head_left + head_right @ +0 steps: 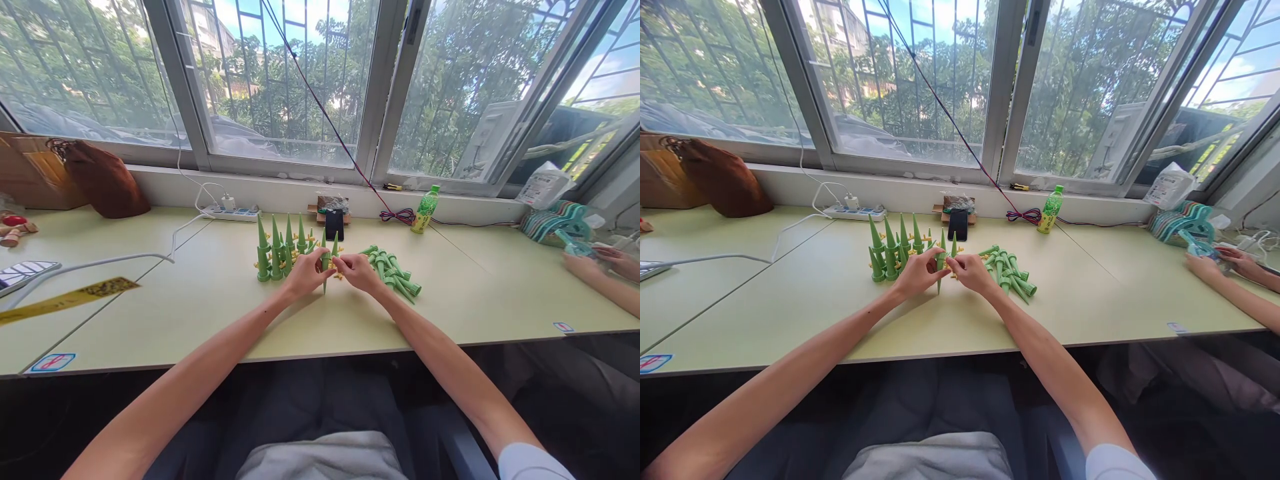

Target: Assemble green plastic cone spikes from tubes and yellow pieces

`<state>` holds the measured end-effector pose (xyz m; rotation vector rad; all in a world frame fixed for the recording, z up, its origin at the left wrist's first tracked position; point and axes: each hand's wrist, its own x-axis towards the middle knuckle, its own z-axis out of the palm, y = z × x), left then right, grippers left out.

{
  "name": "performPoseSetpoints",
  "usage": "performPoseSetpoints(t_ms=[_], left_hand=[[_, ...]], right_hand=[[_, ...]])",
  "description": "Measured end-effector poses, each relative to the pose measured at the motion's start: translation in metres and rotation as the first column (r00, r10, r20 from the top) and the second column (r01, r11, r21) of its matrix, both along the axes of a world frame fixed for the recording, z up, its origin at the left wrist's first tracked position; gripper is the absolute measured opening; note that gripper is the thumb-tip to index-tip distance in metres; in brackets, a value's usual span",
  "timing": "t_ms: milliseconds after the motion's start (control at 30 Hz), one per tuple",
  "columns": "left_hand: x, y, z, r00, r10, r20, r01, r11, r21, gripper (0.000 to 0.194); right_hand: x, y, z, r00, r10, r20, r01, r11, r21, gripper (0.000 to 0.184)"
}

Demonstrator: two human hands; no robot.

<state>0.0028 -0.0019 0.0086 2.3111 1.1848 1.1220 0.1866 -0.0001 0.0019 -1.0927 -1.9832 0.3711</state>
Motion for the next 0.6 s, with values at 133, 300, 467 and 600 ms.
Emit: performPoseSetpoints(t_ms=[133, 300, 467, 600], left_hand=[[0.0000, -0.0002, 0.0004, 1.000, 0.004, -0.003, -0.004, 1.000, -0.002, 0.042], [-0.0004, -0.0001, 0.0012, 1.000, 0.002, -0.007, -0.002, 1.000, -0.002, 0.042], [-0.0003, -0.0003, 0.0009, 1.000, 0.001, -0.010, -0.001, 1.000, 0.006, 0.042], [-0.0006, -0.0013, 0.0011, 1.000, -0.008, -0.018, 0.008, 1.000, -0.001, 0.043]], right_hand=[[0.0007, 0.0006, 0.0000, 1.000, -0.002, 0.004, 0.002, 1.000, -0.029, 0.061], [0.0015, 0.0024, -0.0017, 1.000, -0.020, 0.003, 0.020, 0.997, -0.074, 0.069], [0.0011, 0.0031, -0.0016, 1.000, -0.030, 0.008, 0.030, 0.996, -0.089, 0.073], [0.0009, 0.0018, -0.0003, 1.000, -0.027, 0.014, 0.029, 0.991, -0.128, 0.075]])
